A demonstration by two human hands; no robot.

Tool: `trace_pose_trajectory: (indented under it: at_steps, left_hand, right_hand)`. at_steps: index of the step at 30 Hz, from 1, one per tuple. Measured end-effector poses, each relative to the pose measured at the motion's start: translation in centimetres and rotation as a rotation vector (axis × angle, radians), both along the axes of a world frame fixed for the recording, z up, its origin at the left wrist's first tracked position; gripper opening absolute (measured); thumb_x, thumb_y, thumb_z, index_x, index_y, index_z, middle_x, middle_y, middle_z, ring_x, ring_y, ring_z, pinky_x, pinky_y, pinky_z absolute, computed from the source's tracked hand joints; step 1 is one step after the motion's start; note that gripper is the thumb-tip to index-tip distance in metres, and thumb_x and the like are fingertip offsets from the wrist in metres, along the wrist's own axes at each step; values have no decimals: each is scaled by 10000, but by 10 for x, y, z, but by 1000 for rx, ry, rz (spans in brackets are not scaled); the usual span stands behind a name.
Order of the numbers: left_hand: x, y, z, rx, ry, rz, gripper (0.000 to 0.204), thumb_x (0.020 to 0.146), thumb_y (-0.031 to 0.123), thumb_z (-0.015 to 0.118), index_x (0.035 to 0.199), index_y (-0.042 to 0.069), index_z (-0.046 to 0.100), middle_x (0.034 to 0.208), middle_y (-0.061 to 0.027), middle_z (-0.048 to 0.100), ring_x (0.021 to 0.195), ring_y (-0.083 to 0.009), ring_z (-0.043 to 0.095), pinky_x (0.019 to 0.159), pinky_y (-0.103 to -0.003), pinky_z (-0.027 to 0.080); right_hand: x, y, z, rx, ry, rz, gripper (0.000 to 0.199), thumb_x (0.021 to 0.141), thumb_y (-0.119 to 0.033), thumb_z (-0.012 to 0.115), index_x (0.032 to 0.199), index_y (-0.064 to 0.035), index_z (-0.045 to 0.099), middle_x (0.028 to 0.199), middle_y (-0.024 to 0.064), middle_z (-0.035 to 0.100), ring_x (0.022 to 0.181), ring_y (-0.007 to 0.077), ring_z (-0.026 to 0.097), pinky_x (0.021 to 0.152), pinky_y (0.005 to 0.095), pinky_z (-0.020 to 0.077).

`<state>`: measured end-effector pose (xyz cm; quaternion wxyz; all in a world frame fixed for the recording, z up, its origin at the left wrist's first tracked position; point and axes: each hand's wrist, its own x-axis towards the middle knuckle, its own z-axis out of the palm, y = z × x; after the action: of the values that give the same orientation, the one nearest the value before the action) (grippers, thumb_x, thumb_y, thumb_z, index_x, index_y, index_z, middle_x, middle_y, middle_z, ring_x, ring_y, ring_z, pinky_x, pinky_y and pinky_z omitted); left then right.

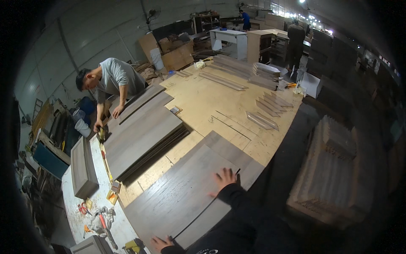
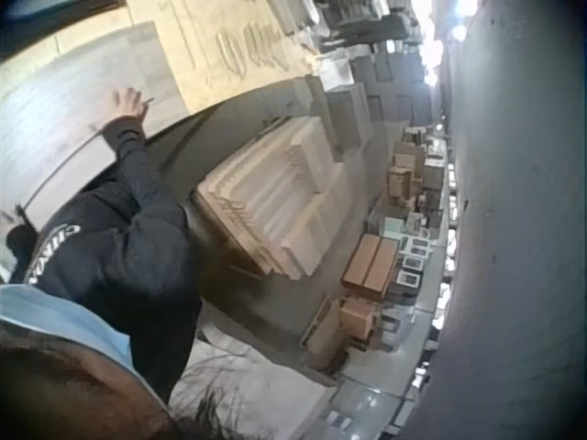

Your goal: Assembling wood cabinet door panels using a pneumatic nail gun and wood strips.

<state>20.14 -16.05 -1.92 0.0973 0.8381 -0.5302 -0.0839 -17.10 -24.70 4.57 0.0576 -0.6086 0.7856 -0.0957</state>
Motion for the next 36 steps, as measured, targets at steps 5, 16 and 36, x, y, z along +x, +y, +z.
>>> trace_pose_trajectory:
  at_steps: [5,16,36]
  left_hand:
    - [-24,12,5,-81,-263,-14,861,723,625,458,1295,3,291,1317,-197,321,1231,-348,268,994,-539,158]
    - [-33,7,4,-134,-217,-60,869,737,613,448,1309,-8,243,1339,-191,284,1250,-344,225,985,-516,173]
    - [-491,-226,37,-158,57,-788,670,719,335,610,1255,36,341,1295,-199,331,1205,-371,294,988,-493,201]
  right_hand:
    - [-8,19,-26,-29,24,20,814,672,-639,517,1322,-204,292,1392,164,134,1278,379,85,978,587,128]
    - [-27,40,-10,84,36,-8,782,735,-635,442,1357,-232,192,1412,134,97,1301,323,68,1016,518,114]
    - [-403,-121,-19,81,-249,-341,982,525,-489,709,1272,-32,264,1249,153,319,1172,324,295,967,492,255]
